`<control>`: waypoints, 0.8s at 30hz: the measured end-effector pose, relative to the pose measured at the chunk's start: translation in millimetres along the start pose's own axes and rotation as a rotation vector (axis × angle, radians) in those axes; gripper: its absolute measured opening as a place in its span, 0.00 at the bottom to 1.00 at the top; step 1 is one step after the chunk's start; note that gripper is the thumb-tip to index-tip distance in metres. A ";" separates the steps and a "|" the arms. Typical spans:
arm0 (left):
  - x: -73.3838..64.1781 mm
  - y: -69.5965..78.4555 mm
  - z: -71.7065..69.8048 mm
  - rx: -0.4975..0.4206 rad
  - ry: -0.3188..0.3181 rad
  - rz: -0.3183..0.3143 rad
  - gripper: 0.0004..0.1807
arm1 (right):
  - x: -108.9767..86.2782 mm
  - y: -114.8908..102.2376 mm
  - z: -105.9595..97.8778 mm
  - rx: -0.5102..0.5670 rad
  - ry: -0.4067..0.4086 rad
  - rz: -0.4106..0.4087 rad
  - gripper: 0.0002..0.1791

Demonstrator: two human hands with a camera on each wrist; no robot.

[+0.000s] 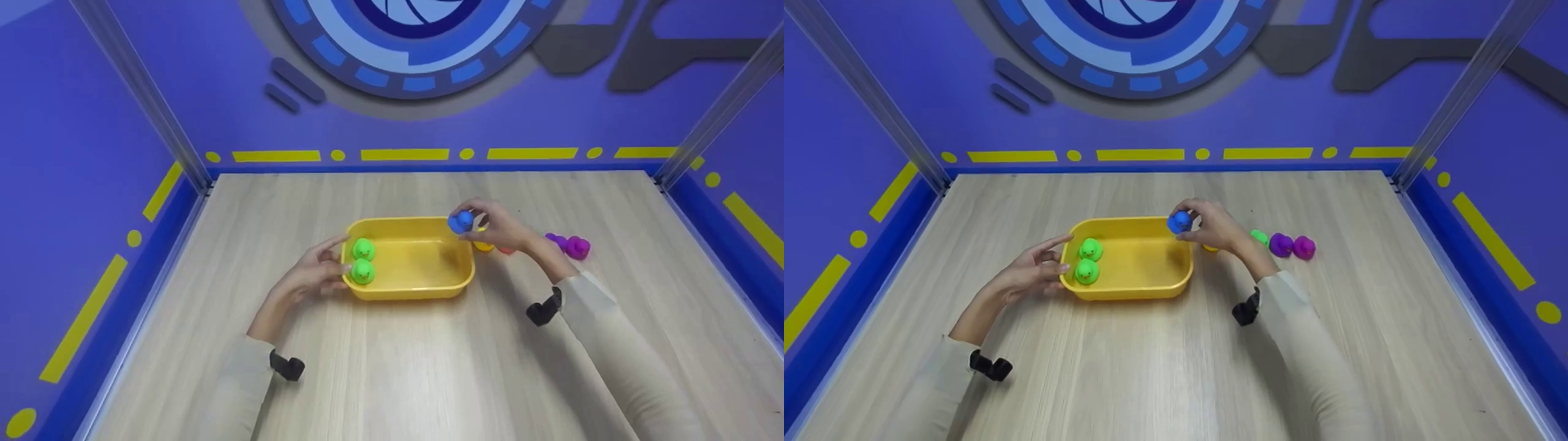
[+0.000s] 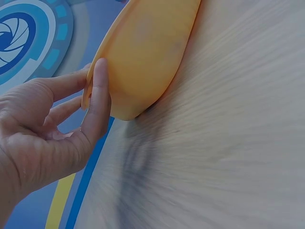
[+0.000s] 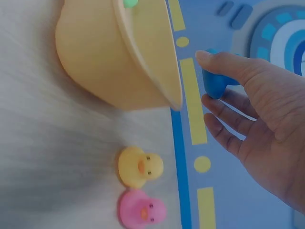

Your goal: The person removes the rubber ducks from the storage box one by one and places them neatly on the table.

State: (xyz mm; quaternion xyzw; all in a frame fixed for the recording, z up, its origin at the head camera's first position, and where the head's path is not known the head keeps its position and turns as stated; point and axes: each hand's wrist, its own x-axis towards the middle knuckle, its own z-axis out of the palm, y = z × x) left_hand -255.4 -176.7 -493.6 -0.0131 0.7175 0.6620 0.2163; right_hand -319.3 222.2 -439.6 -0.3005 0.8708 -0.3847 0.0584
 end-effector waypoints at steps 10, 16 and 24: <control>0.2 1.8 -0.5 0.014 -0.012 0.004 0.43 | -17.5 18.6 -25.5 -0.007 0.053 0.134 0.25; 0.3 4.6 0.7 0.022 0.018 -0.009 0.42 | -27.7 28.2 -37.9 -0.031 0.102 0.119 0.26; -0.6 3.1 2.6 0.035 0.035 -0.022 0.43 | -46.3 41.0 -44.7 -0.045 0.139 0.152 0.24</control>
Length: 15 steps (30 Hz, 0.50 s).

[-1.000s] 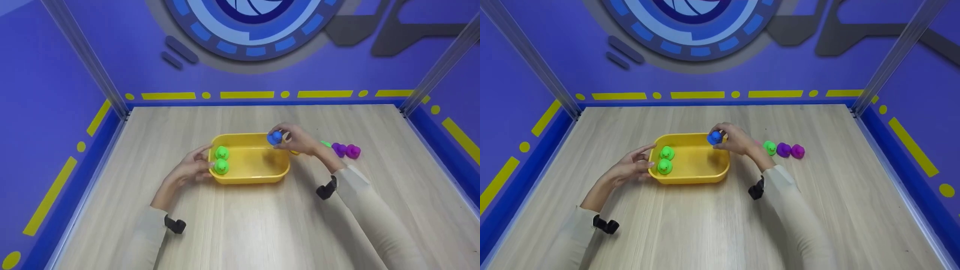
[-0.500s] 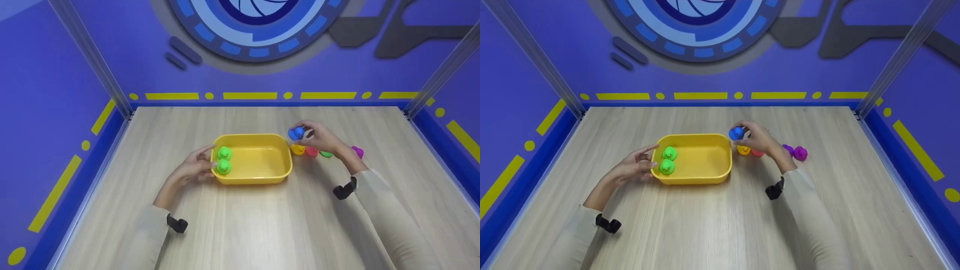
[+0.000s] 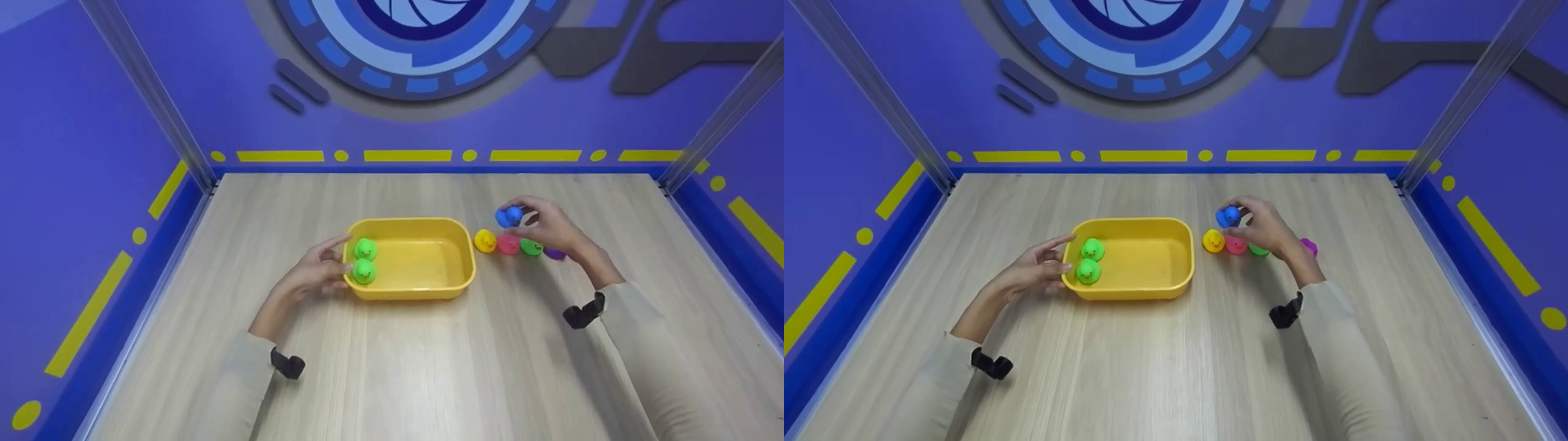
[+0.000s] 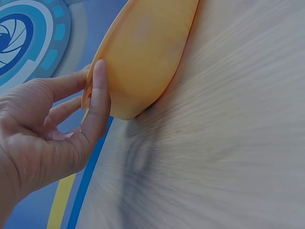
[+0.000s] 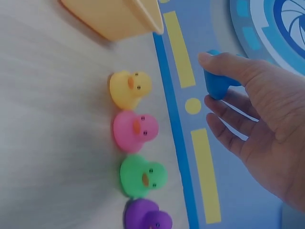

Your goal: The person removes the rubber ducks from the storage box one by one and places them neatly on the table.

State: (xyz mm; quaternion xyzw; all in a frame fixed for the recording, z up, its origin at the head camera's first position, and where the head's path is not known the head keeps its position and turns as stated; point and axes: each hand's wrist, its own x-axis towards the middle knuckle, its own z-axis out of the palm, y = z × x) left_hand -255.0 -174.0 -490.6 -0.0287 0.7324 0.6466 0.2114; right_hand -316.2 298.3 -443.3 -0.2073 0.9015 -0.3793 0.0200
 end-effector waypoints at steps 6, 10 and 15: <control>1.1 -4.0 3.0 -0.022 -0.025 0.007 0.43 | -17.7 19.6 -8.3 -0.010 0.059 0.017 0.24; 1.4 -3.9 2.1 -0.025 -0.022 -0.002 0.43 | -24.2 33.6 -13.2 -0.038 0.130 -0.049 0.23; 0.2 0.1 -0.8 0.004 0.000 -0.013 0.42 | -28.5 43.0 -17.9 -0.055 0.177 -0.077 0.23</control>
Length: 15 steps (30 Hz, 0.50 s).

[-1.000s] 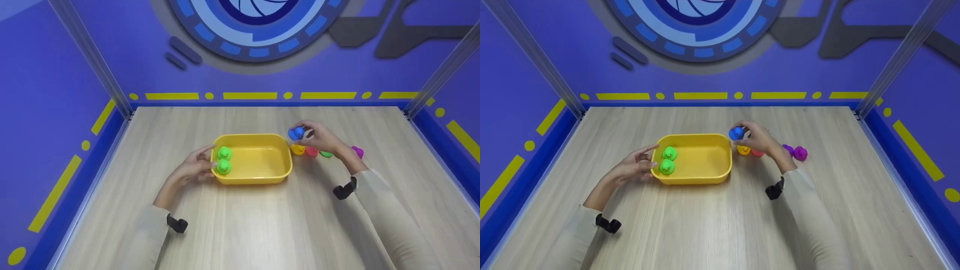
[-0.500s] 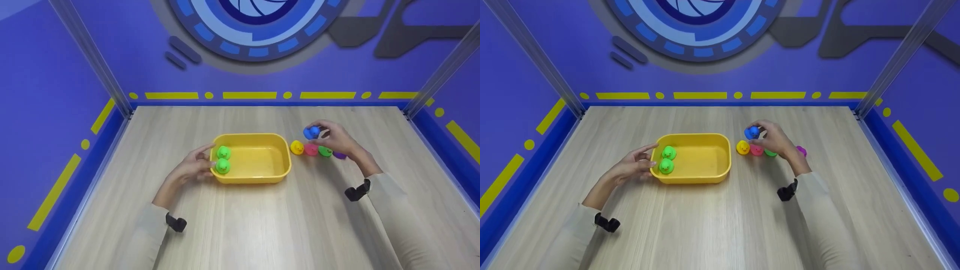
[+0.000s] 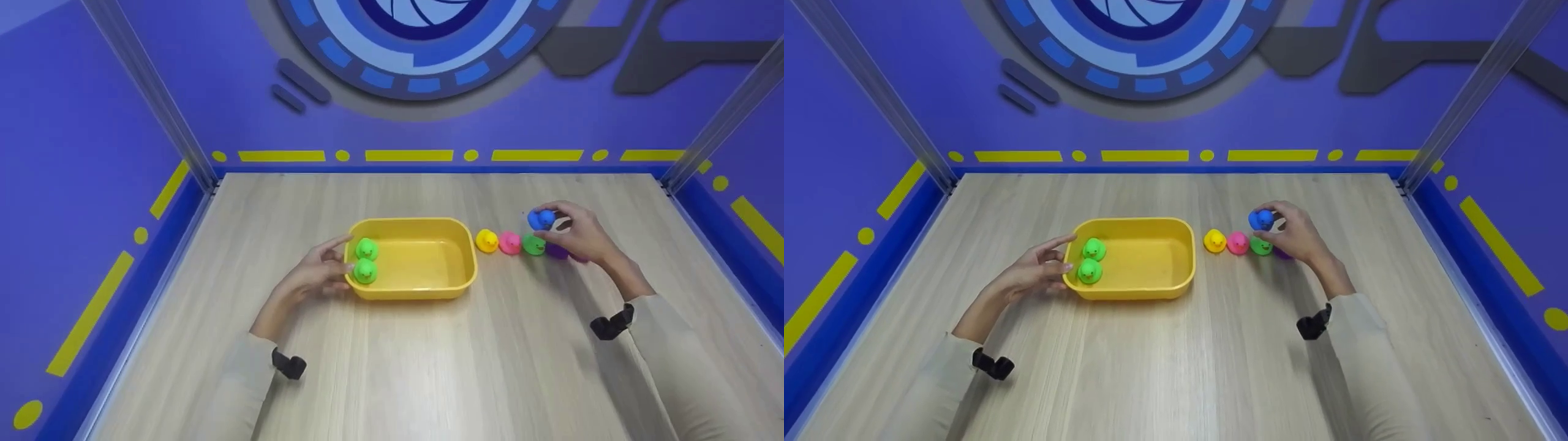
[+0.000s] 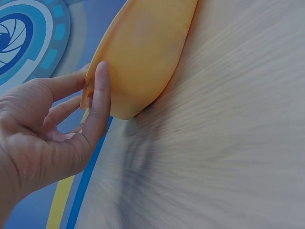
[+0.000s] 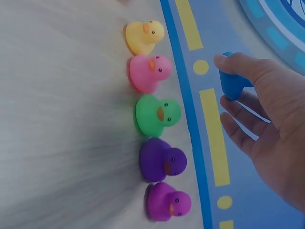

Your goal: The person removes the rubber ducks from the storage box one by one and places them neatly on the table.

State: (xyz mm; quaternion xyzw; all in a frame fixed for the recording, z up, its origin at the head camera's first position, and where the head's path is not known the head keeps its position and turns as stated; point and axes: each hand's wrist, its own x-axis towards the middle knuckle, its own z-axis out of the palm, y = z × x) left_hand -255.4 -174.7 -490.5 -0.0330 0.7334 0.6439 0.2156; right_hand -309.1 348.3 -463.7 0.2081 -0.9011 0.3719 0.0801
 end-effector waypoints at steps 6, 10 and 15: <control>0.1 1.8 -0.4 -0.002 -0.002 -0.008 0.42 | -10.3 7.6 -9.4 -0.029 0.019 0.003 0.22; -0.1 1.1 -0.3 -0.023 -0.010 0.000 0.43 | -17.4 11.6 -17.5 -0.049 0.030 0.028 0.23; -1.0 -1.6 -0.5 -0.020 -0.008 0.007 0.43 | -26.1 15.6 -25.9 -0.058 0.030 0.056 0.24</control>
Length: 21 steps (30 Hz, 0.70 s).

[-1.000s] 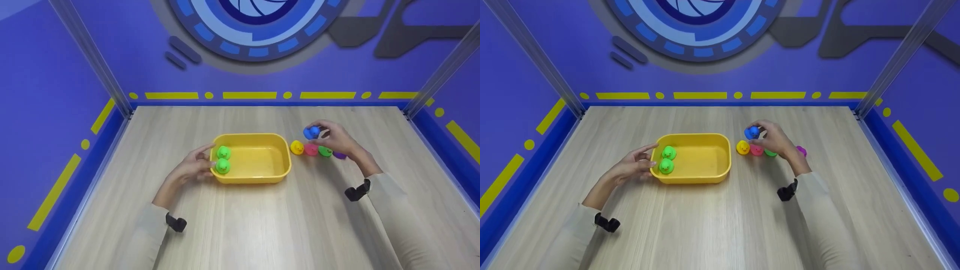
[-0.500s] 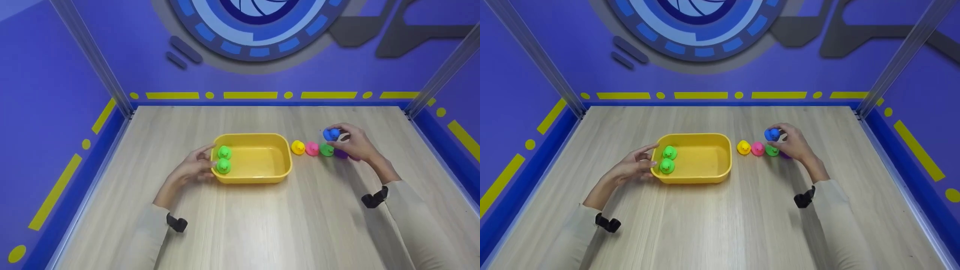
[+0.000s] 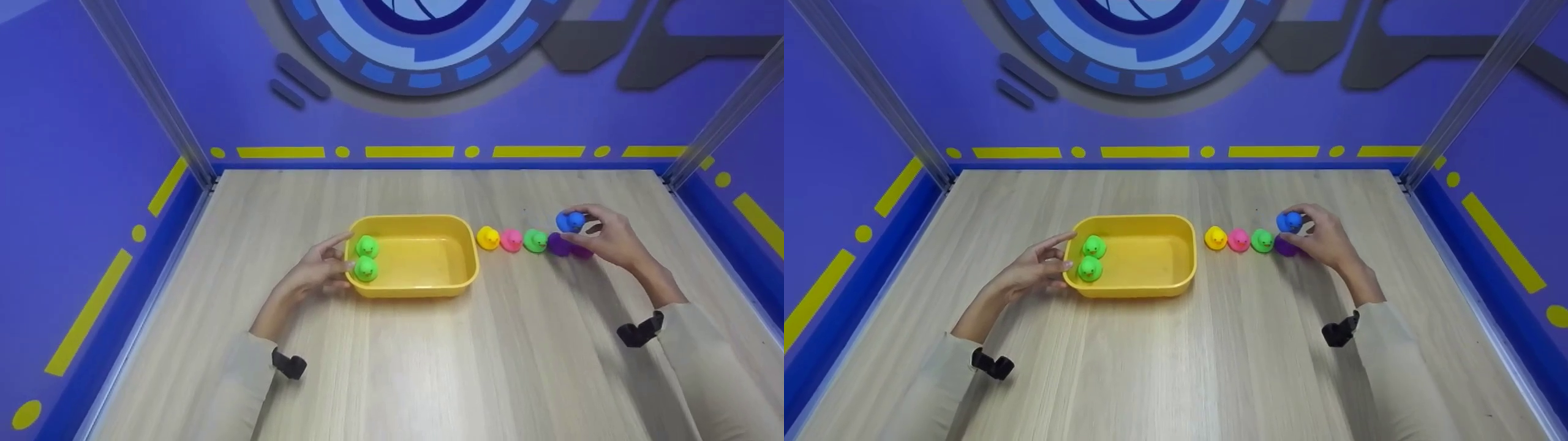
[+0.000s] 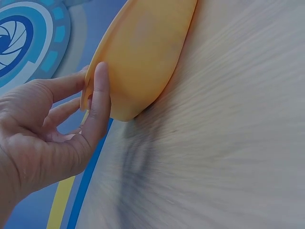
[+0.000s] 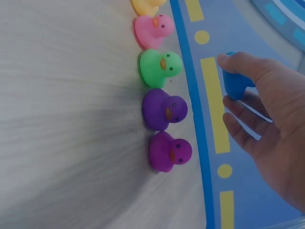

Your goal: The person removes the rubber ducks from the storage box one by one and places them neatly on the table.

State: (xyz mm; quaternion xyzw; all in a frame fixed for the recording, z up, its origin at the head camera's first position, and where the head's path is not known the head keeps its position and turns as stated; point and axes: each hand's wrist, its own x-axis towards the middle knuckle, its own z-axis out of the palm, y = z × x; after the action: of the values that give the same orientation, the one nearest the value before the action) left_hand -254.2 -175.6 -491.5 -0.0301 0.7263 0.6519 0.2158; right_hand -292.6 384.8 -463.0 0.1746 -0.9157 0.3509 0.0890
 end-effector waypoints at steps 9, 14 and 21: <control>0.5 -0.5 0.2 0.013 0.005 -0.012 0.42 | -10.6 5.2 -11.7 0.000 0.028 0.015 0.24; -0.9 -0.5 -1.1 0.033 -0.006 -0.009 0.42 | -16.1 8.7 -14.8 0.022 0.050 0.024 0.25; -0.3 -0.5 -3.2 0.025 -0.014 -0.007 0.43 | -21.6 20.0 -19.2 0.021 0.083 0.020 0.27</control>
State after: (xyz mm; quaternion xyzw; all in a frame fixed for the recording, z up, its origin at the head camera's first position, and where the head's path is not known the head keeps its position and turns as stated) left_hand -254.6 -178.9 -491.7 -0.0256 0.7327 0.6423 0.2234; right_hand -279.6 417.1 -467.2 0.1519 -0.9091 0.3682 0.1218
